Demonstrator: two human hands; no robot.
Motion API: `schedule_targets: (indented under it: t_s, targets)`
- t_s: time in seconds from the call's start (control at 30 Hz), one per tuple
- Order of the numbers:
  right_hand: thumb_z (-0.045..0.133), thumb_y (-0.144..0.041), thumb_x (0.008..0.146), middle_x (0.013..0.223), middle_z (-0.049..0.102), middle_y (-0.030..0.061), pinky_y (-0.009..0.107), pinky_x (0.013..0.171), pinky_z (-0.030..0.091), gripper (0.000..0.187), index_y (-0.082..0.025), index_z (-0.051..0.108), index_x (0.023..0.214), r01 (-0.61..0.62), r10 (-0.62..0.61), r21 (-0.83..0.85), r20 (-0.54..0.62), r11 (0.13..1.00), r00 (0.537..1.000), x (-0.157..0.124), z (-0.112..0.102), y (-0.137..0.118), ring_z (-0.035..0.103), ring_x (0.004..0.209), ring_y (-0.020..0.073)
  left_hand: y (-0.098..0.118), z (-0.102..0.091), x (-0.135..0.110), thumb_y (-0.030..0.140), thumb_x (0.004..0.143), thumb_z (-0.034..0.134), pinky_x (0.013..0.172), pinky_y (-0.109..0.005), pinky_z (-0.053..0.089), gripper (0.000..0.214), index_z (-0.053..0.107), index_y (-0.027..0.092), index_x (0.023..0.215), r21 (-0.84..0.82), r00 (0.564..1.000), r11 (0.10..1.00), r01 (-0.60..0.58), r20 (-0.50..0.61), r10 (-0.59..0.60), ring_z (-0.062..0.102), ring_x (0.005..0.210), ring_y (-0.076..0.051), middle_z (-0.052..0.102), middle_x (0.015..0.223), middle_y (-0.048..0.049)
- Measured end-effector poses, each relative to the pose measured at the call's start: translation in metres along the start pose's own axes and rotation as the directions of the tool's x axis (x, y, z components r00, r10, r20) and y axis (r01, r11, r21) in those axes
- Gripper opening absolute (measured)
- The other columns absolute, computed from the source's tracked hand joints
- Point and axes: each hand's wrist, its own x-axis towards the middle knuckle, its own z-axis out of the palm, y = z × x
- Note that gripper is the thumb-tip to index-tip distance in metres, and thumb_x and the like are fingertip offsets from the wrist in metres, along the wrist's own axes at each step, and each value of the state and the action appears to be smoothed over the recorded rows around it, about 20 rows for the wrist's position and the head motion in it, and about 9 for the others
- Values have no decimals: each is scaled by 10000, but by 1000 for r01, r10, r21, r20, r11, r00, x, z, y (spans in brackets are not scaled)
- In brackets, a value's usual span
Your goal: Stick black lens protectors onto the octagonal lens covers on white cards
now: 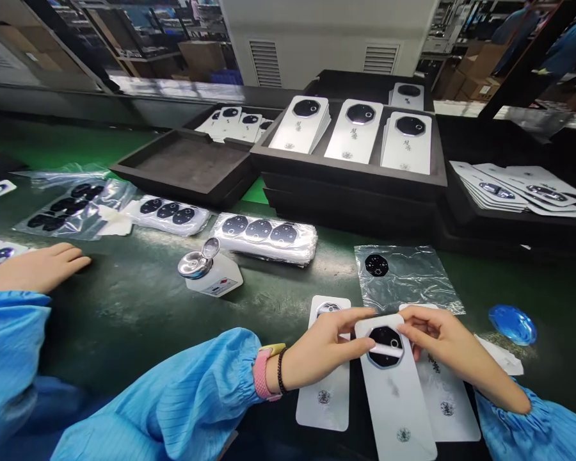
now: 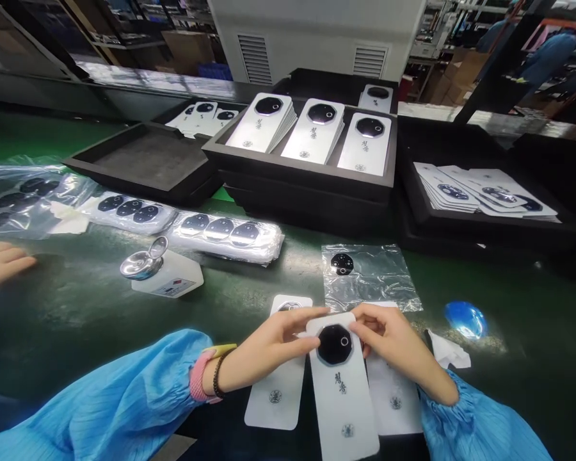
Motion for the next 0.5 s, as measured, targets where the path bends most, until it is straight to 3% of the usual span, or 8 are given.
schedule_targets:
  t_s: [0.1,0.17,0.27,0.33,0.4,0.5]
  targets:
    - [555,-526,740,558,573,-18,260,492,459,314,-214,557,703,-34,27,-108,-65,994,998,3,-1,5,552,495,145,-2,-1,-10,265,873,491,1104,-469,301,600,276,148,1420,281,979,943,-176,-49,197,292,1371,-267,317,1486,-138]
    - [490,-501,759,532,574,-10,280,498,442,296,-222,563,693,-23,-29,-292,-174,956,984,4,-1,9,548,486,161,-5,0,-17,194,885,455,1140,-467,232,560,282,144,1416,477,942,816,-326,93,323,173,1414,-251,288,1502,-128]
    - [428,-491,786,495,551,4,286,477,369,355,-235,524,560,-28,-257,-604,-379,796,889,4,-2,13,509,467,165,-13,6,-24,144,897,414,1126,-411,297,417,435,105,1311,599,834,581,-551,407,373,303,1369,-241,485,1371,-143]
    - [401,-493,821,465,517,1,283,464,339,429,-233,460,485,-39,-385,-703,-433,710,815,4,-5,13,475,439,151,-21,11,-26,177,925,398,1121,-394,306,358,485,90,1261,635,760,418,-650,543,356,382,1324,-246,555,1298,-138]
    - [388,-446,853,480,531,-4,279,476,363,410,-233,485,517,-18,-441,-731,-431,683,787,8,-9,10,490,447,147,-29,14,-27,241,955,394,1125,-389,294,346,490,102,1257,658,719,293,-694,609,335,412,1304,-240,567,1292,-110]
    - [427,-329,838,669,643,18,286,540,438,226,-228,596,726,3,-454,-738,-413,675,790,22,-14,2,591,596,176,-37,18,-28,309,965,403,1120,-384,301,365,486,116,1265,678,693,182,-712,638,336,427,1295,-225,558,1314,-76]
